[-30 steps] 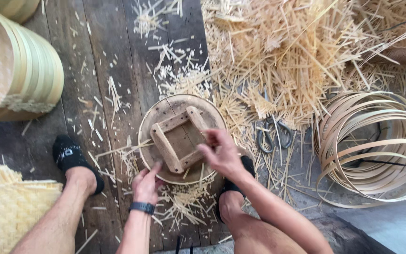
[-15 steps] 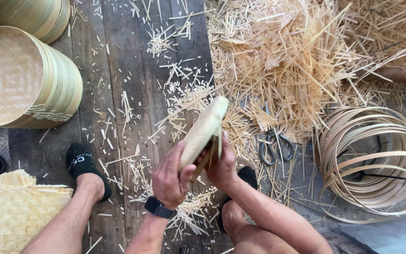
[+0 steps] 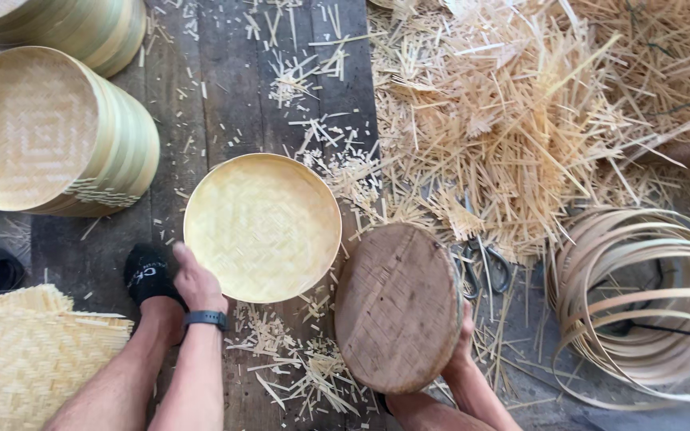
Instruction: The person places a circular bamboo frame onto a square woven mat, presses it down, and trims the excess mat around the frame using shears. The person then flips the basket and stacks it with others.
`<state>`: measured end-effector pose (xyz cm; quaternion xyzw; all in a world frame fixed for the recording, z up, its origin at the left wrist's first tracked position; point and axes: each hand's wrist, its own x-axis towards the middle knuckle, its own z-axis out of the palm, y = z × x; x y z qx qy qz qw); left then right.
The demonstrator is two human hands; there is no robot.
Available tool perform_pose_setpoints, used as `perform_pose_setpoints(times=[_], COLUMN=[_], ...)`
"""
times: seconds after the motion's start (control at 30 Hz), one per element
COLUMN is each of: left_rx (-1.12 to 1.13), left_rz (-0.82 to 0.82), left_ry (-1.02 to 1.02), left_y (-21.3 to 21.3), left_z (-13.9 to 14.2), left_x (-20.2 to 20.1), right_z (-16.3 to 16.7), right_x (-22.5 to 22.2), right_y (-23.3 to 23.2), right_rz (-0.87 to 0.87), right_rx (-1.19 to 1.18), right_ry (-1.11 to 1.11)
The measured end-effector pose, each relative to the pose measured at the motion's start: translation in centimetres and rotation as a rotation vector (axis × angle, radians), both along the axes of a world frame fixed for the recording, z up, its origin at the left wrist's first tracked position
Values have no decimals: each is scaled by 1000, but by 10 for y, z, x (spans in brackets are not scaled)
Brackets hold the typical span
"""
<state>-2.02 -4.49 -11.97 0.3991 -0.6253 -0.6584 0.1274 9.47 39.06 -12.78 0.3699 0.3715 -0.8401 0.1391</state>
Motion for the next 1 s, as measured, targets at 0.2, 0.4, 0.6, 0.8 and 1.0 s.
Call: perform_pose_setpoints(times=[0.2,0.4,0.6,0.8,1.0], left_rx=[588,685,653,234,-658], left_rz=[-54,-278,-433,-766,-1552], left_ry=[-143,-459,11,-234,-587], left_y=[8,28,28,57,-17], left_z=[-30,-49,-19,35,117], left_x=[49,69,-34,-130,-64], right_z=[-13,-13,-12,0,16], right_x=[-7,-13,-14,-19,-53], right_y=[9,9,-3,3,-27], right_rz=[10,51,117,102,68], right_rx=[-61,-38,-78,-53,11], right_ry=[-146,78,143,206,226])
